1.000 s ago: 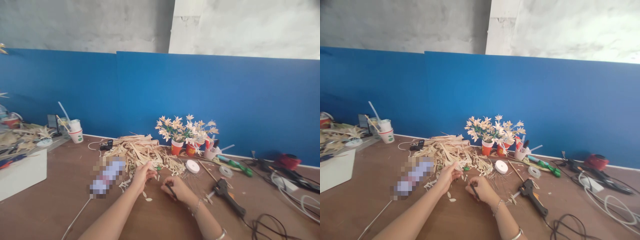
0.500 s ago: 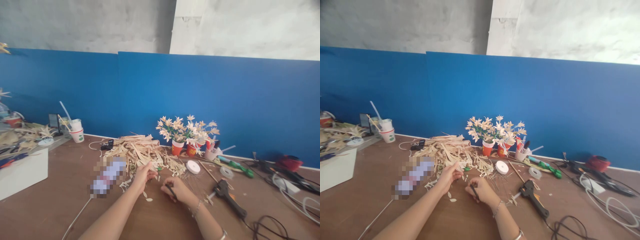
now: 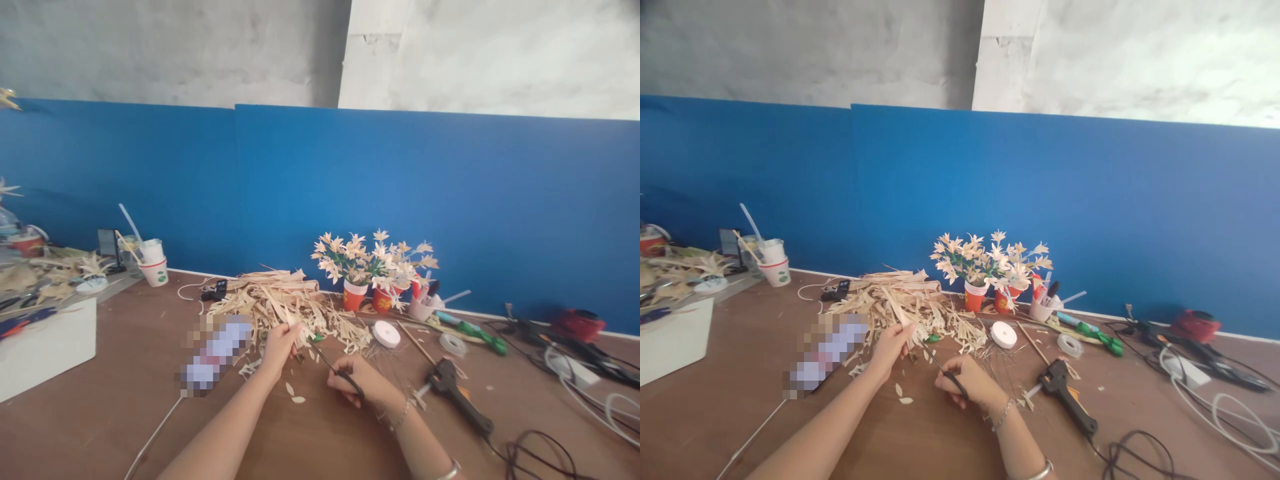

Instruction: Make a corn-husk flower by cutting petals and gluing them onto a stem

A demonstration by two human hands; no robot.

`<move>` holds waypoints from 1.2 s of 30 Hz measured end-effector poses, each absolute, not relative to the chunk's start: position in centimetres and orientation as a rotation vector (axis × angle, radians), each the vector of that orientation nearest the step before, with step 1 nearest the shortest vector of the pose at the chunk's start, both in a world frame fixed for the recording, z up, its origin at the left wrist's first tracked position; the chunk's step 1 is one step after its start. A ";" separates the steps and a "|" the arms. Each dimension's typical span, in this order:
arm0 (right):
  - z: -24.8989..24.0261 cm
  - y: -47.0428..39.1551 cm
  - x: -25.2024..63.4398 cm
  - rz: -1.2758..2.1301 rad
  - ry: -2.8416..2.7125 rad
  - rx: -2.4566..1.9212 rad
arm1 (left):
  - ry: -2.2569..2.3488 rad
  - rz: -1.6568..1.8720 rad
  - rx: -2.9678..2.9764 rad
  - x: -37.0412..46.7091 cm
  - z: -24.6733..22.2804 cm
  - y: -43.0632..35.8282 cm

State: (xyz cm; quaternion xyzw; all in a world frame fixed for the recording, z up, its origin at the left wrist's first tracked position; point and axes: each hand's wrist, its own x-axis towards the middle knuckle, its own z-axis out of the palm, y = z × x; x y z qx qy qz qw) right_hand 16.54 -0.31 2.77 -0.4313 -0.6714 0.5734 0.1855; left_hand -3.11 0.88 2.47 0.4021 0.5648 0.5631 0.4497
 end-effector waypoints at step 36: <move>2.5 0.3 17.0 1.434 -1.913 -1.306 | 1.415 1.408 1.093 -3.4 2.1 1.1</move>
